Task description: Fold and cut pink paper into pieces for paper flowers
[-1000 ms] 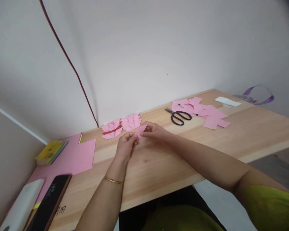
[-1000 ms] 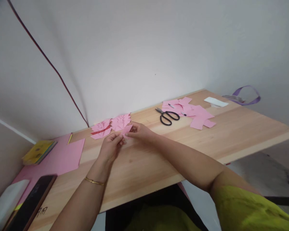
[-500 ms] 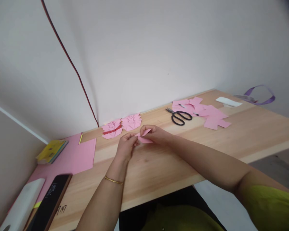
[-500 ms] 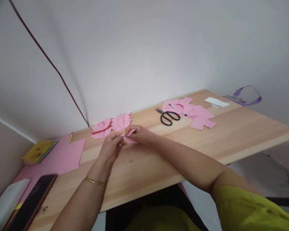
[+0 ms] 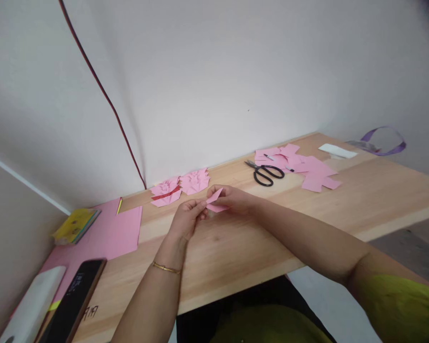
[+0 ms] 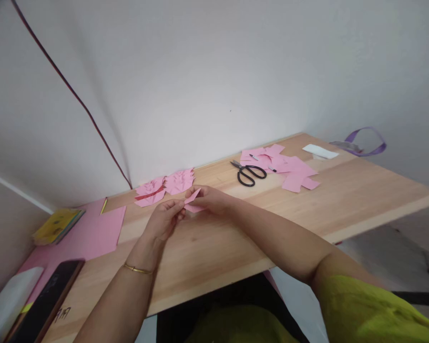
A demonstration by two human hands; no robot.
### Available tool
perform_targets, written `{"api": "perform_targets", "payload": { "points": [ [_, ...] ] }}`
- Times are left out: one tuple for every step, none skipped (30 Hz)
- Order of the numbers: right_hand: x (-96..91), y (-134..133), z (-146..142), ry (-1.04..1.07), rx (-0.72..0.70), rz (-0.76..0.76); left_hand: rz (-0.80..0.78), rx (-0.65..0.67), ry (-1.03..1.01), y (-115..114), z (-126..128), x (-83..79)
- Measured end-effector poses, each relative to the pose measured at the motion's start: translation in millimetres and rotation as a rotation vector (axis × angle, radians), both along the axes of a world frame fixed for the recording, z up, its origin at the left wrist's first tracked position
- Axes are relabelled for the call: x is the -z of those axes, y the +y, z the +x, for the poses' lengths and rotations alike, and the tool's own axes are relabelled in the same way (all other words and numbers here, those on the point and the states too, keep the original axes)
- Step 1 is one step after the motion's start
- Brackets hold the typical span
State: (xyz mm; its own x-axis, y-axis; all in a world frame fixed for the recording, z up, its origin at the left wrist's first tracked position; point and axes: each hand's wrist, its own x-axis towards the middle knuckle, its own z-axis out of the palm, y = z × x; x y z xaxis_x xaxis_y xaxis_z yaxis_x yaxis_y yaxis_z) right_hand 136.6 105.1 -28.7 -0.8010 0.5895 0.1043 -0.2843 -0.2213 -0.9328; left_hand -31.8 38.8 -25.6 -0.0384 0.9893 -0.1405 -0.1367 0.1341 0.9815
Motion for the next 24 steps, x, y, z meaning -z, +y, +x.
{"api": "perform_targets", "payload": {
  "points": [
    [-0.2, 0, 0, -0.014, 0.029, -0.002, 0.019, -0.016, 0.020, 0, 0, 0.9],
    [-0.5, 1, -1, -0.032, 0.061, 0.002, 0.040, -0.040, 0.043, 1, 1, 1.5],
    [-0.9, 1, -1, -0.054, 0.091, 0.009, 0.058, -0.068, 0.068, 1, 1, 1.9],
    [-1.5, 2, -1, -0.075, 0.113, 0.015, 0.072, -0.097, 0.092, 1, 2, 1.9],
    [-2.2, 2, -2, -0.093, 0.124, 0.013, 0.085, -0.125, 0.120, 1, 4, 1.6],
    [-3.0, 3, -2, -0.107, 0.123, 0.003, 0.098, -0.149, 0.149, 1, 5, 0.9],
    [-3.7, 3, -2, -0.121, 0.119, -0.011, 0.114, -0.167, 0.179, 0, 6, 0.1],
    [-4.5, 3, -2, -0.137, 0.117, -0.023, 0.131, -0.179, 0.212, 0, 8, -0.9],
    [-5.2, 2, -1, -0.159, 0.120, -0.025, 0.148, -0.186, 0.247, -1, 9, -1.9],
    [-6.0, 2, -1, -0.191, 0.131, -0.008, 0.162, -0.188, 0.282, -1, 9, -2.8],
    [-6.8, 1, -1, -0.232, 0.144, 0.031, 0.174, -0.187, 0.317, -2, 10, -3.6],
    [-7.7, 1, -1, -0.277, 0.159, 0.087, 0.182, -0.185, 0.352, -3, 10, -4.2],
    [-8.6, 0, -1, -0.321, 0.175, 0.151, 0.192, -0.185, 0.390, -3, 11, -4.6],
    [-9.5, -1, -1, -0.363, 0.189, 0.216, 0.203, -0.188, 0.429, -4, 11, -4.8],
    [-10.4, -2, -1, -0.400, 0.207, 0.275, 0.214, -0.193, 0.466, -4, 11, -4.7],
    [-11.2, -2, -1, -0.427, 0.229, 0.322, 0.223, -0.196, 0.497, -4, 11, -4.2],
    [-11.8, -3, -1, -0.442, 0.252, 0.357, 0.225, -0.192, 0.517, -5, 11, -3.5],
    [-12.2, -3, -1, -0.451, 0.275, 0.388, 0.219, -0.180, 0.519, -4, 11, -2.6],
    [-12.4, -2, 0, -0.454, 0.289, 0.418, 0.206, -0.162, 0.503, -4, 11, -1.5],
    [-12.4, -2, 0, -0.456, 0.299, 0.447, 0.189, -0.139, 0.473, -4, 11, -0.4],
    [-12.1, -1, 1, -0.460, 0.306, 0.475, 0.170, -0.117, 0.438, -4, 11, 0.6],
    [-11.6, 0, 1, -0.466, 0.307, 0.502, 0.153, -0.098, 0.403, -4, 11, 1.5],
    [-10.9, 0, 2, -0.473, 0.305, 0.531, 0.140, -0.083, 0.375, -4, 11, 2.2],
    [-10.1, 1, 2, -0.480, 0.301, 0.562, 0.132, -0.070, 0.356, -3, 12, 2.7]
  ]
}}
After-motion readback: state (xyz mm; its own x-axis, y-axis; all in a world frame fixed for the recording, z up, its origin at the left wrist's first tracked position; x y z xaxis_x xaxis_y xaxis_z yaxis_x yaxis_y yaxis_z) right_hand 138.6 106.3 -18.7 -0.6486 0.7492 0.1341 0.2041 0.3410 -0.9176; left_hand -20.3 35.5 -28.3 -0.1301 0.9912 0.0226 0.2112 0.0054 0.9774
